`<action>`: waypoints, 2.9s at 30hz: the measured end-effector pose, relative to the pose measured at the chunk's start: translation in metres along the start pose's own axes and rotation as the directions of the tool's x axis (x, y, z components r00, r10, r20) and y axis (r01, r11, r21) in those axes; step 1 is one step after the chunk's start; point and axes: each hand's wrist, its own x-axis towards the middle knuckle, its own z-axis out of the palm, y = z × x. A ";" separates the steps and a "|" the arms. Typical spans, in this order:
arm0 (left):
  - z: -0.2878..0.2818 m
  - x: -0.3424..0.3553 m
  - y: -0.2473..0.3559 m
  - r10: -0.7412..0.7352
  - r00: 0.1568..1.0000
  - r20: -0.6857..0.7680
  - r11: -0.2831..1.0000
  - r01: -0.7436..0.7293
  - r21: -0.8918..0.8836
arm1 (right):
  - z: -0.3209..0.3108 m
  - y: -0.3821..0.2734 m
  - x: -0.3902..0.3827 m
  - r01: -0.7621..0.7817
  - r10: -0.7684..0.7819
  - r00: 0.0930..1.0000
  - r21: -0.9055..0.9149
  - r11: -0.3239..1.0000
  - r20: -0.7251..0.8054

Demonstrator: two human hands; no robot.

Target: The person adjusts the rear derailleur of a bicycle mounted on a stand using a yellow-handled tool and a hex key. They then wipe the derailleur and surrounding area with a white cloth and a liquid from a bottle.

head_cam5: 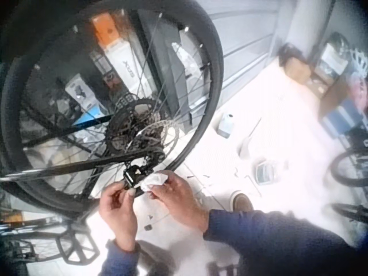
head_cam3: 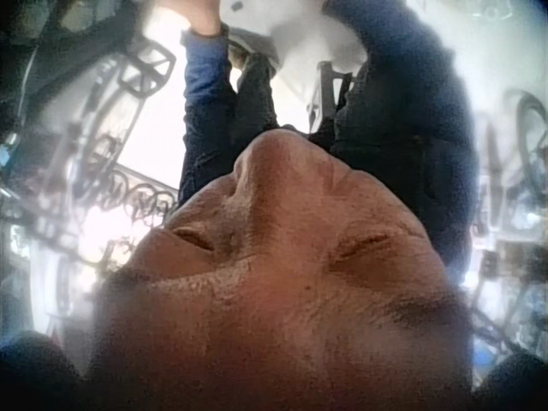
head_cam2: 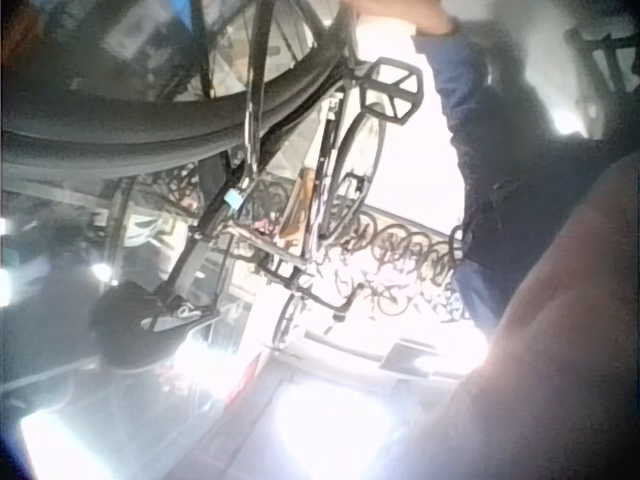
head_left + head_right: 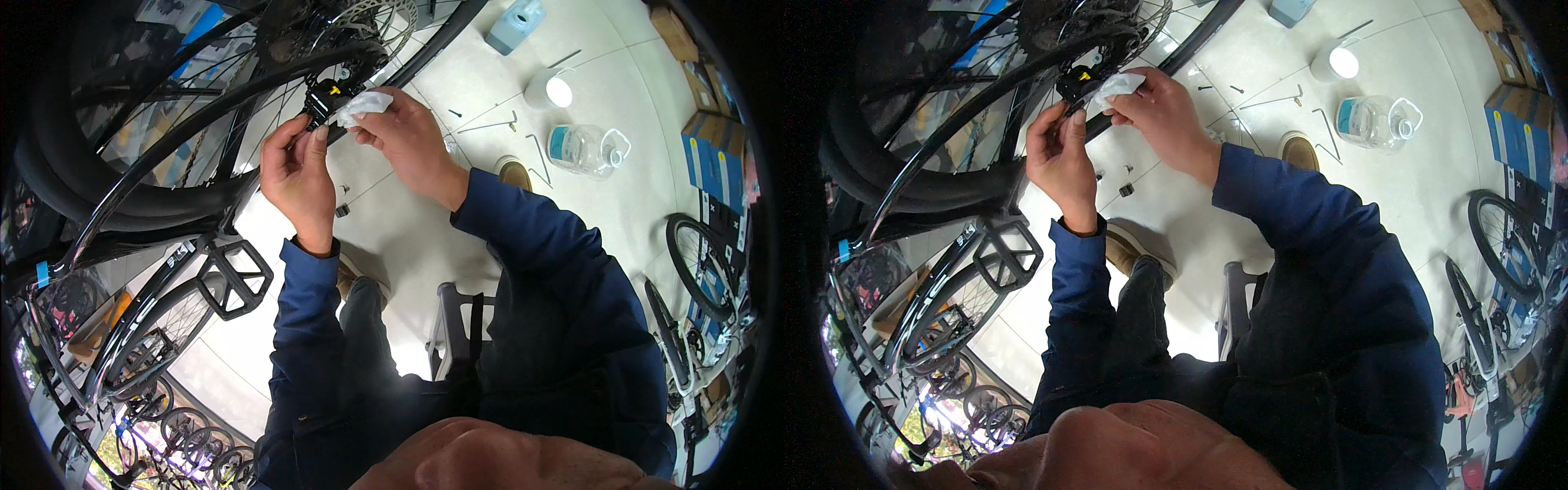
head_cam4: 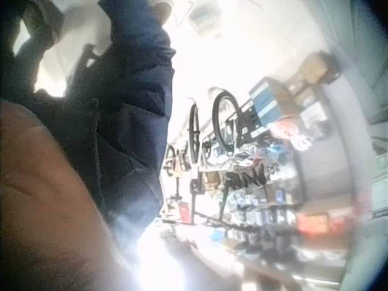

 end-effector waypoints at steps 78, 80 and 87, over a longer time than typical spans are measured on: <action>-0.022 0.000 -0.016 0.438 0.892 0.116 0.860 -0.453 0.236 | 0.115 -0.065 0.027 0.642 0.200 0.707 -0.495 -0.586 0.679; -0.021 -0.001 -0.017 0.448 0.889 0.094 0.863 -0.457 0.215 | 0.125 -0.057 0.033 0.630 0.252 0.721 -0.459 -0.627 0.646; -0.019 -0.002 -0.022 0.498 0.867 -0.014 0.860 -0.492 0.138 | 0.137 -0.064 0.031 0.685 0.429 0.672 -0.284 -0.671 0.604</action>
